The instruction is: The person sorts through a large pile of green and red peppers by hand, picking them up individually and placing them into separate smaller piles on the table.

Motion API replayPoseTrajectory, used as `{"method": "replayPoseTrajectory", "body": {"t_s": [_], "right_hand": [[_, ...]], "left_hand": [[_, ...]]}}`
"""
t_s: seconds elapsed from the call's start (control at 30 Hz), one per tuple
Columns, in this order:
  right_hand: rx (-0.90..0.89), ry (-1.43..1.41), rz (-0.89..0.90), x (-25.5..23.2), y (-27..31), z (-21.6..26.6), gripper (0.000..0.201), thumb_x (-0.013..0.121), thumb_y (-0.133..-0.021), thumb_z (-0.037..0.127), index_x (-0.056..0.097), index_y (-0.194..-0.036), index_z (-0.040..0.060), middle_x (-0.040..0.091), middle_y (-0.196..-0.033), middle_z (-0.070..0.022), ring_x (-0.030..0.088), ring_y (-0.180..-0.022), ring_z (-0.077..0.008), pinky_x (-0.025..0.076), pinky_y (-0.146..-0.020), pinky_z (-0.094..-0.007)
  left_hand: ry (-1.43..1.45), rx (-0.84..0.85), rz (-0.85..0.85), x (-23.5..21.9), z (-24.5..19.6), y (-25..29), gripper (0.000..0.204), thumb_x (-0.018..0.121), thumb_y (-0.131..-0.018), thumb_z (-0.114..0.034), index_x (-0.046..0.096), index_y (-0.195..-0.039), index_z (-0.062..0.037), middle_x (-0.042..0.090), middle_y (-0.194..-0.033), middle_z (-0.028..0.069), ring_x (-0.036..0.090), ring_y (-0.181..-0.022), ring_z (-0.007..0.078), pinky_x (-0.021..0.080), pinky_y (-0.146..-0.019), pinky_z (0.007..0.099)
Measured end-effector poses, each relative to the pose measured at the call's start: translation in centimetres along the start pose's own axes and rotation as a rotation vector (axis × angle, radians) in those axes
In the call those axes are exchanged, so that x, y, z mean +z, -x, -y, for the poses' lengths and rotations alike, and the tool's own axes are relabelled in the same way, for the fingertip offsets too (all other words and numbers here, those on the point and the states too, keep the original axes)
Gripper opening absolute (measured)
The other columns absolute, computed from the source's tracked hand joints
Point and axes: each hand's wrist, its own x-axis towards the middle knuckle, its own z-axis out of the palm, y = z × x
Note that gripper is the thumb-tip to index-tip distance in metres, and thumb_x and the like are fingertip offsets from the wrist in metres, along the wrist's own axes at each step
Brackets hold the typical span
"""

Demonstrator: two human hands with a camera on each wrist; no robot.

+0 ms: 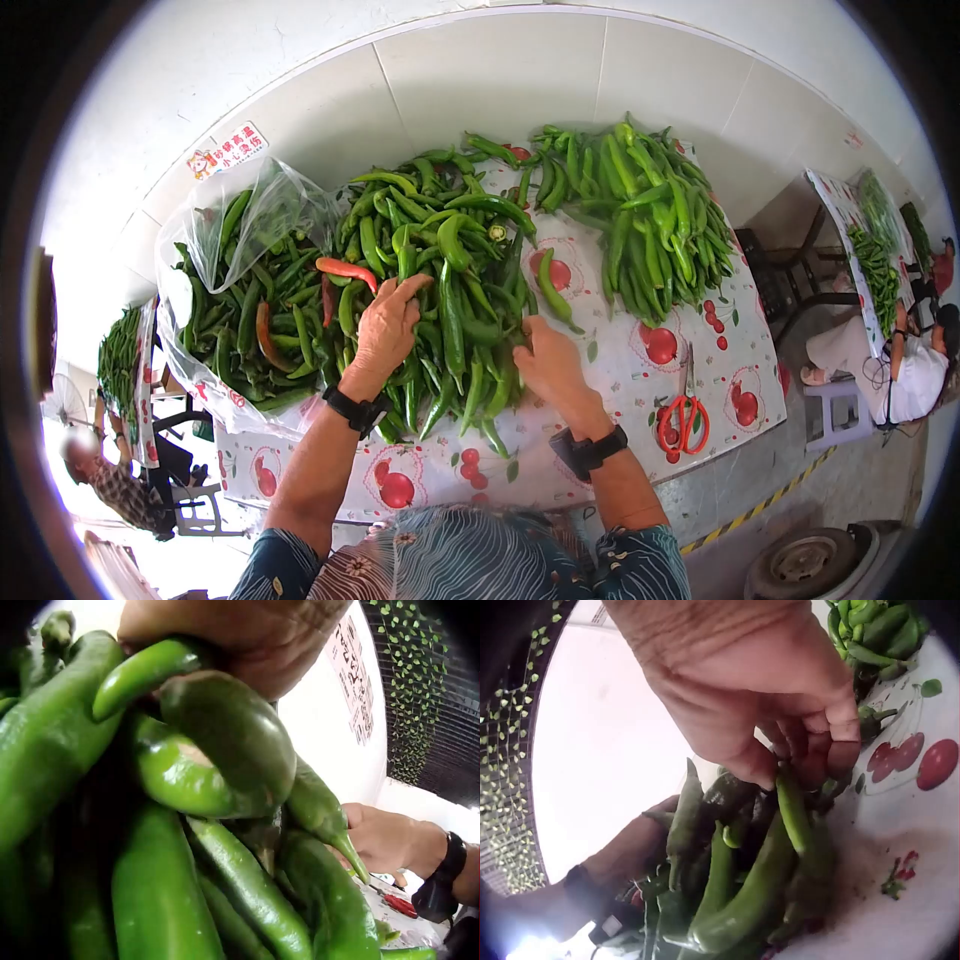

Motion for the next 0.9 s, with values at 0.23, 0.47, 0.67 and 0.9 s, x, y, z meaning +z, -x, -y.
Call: {"method": "replayPoseTrajectory", "body": {"t_s": [0.23,0.47,0.67,0.9], "right_hand": [[-0.035,0.146,0.277,-5.5,-1.9,1.7,0.036,0.061,-0.081,0.018,0.056,-0.11,-0.0012,0.065,-0.087,-0.0184,0.063,-0.076,-0.0319,0.049,-0.07,-0.038],[-0.107,0.068,0.047,-8.6,-9.5,-0.6,0.039,0.062,-0.084,0.016,0.052,-0.119,0.0007,0.062,-0.111,-0.0167,0.063,-0.091,-0.0226,0.05,-0.082,-0.0332],[-0.073,0.163,-0.138,-10.5,-17.9,-1.4,0.05,0.063,-0.084,0.019,0.046,-0.126,-0.0011,0.054,-0.124,-0.0216,0.054,-0.114,-0.0307,0.046,-0.091,-0.0361],[-0.042,0.443,-0.308,-9.3,-26.8,-5.7,0.057,0.066,-0.079,0.024,0.045,-0.126,-0.0012,0.055,-0.117,-0.0266,0.054,-0.11,-0.039,0.044,-0.093,-0.0428]], "left_hand": [[0.014,-0.039,-0.047,-0.2,-0.7,0.1,0.028,0.051,-0.084,-0.007,0.06,-0.109,-0.0153,0.055,-0.086,0.0107,0.058,-0.08,0.0326,0.047,-0.068,0.0419],[0.012,-0.05,-0.071,0.0,-0.7,0.2,0.027,0.052,-0.083,-0.007,0.062,-0.108,-0.0146,0.056,-0.085,0.0119,0.058,-0.077,0.0338,0.047,-0.066,0.0428],[0.015,-0.056,-0.064,-0.1,-0.8,0.0,0.029,0.053,-0.08,-0.006,0.062,-0.107,-0.014,0.056,-0.086,0.0124,0.058,-0.075,0.0337,0.047,-0.065,0.043],[-0.031,-0.024,-0.071,0.2,-0.5,-0.4,0.03,0.054,-0.078,-0.005,0.063,-0.105,-0.0144,0.054,-0.081,0.0104,0.057,-0.069,0.0316,0.048,-0.062,0.0406]]}}
